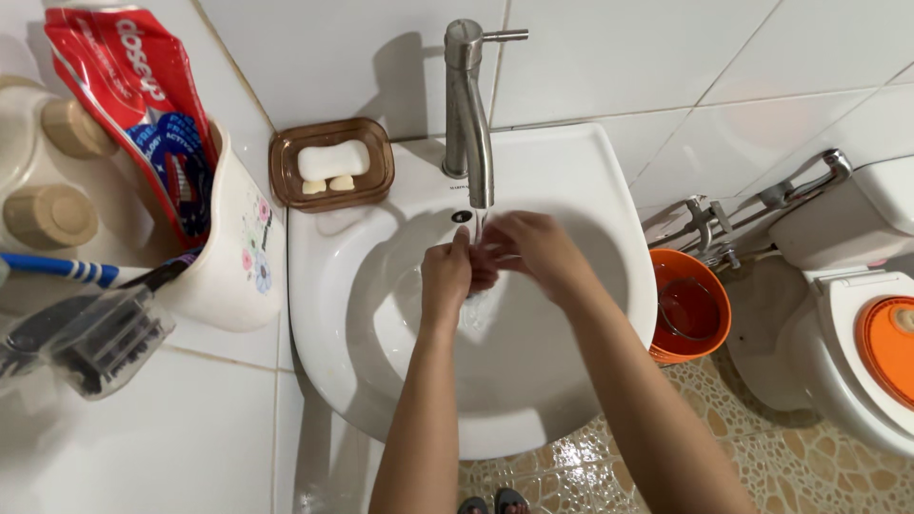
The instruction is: The person washes their hands under running water from a bathroom sink faucet. They rub their hands together, rinse them, and repeat the process multiple times. The person also briefly touches the sink basin and faucet while washing.
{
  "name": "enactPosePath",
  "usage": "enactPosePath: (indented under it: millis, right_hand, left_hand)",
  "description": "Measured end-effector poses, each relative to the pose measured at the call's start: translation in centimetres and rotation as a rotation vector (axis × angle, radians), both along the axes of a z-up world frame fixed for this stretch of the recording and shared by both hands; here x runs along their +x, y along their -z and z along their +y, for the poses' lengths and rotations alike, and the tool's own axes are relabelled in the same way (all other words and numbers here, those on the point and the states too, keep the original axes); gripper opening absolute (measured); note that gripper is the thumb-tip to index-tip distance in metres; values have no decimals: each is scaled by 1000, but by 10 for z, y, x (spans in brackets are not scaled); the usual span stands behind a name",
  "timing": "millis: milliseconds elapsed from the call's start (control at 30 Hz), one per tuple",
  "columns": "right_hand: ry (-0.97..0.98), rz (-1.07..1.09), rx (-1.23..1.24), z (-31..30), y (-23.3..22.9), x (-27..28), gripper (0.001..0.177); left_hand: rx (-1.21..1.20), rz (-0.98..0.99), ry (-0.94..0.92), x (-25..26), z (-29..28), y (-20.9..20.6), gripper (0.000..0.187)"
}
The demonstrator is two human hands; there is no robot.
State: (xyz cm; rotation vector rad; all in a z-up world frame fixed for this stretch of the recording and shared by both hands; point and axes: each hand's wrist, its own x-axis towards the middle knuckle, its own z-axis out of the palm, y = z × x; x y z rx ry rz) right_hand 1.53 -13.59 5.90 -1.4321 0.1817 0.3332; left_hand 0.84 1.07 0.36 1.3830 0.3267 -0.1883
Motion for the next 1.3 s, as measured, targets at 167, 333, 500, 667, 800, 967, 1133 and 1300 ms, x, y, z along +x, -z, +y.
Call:
enactPosePath:
  millis: [167, 333, 500, 667, 800, 967, 1133, 1300]
  right_hand:
    - [-87, 249, 583, 17, 20, 9, 37]
    - [-336, -138, -175, -5, 44, -93, 36]
    - [-302, -1038, -1238, -9, 55, -198, 36]
    - [-179, -1039, -1413, -83, 74, -162, 33]
    - [-242, -483, -1795, -129, 60, -96, 73]
    - [-45, -275, -1613, -111, 42, -21, 98]
    - [-120, -36, -1675, -69, 5, 45, 143]
    - [-305, -404, -1710, -29, 17, 70, 143]
  left_hand:
    - [-7, -60, -20, 12, 13, 39, 59]
    - [842, -208, 162, 15, 5, 59, 50]
    - [1051, 108, 262, -7, 2, 30, 54]
    - [1061, 123, 264, -8, 1, 24, 55]
    - [1051, 94, 253, -7, 1, 24, 54]
    - [1033, 105, 267, -5, -2, 22, 51]
    - [1051, 59, 245, -5, -2, 25, 49]
    - [1036, 33, 205, -6, -1, 29, 48]
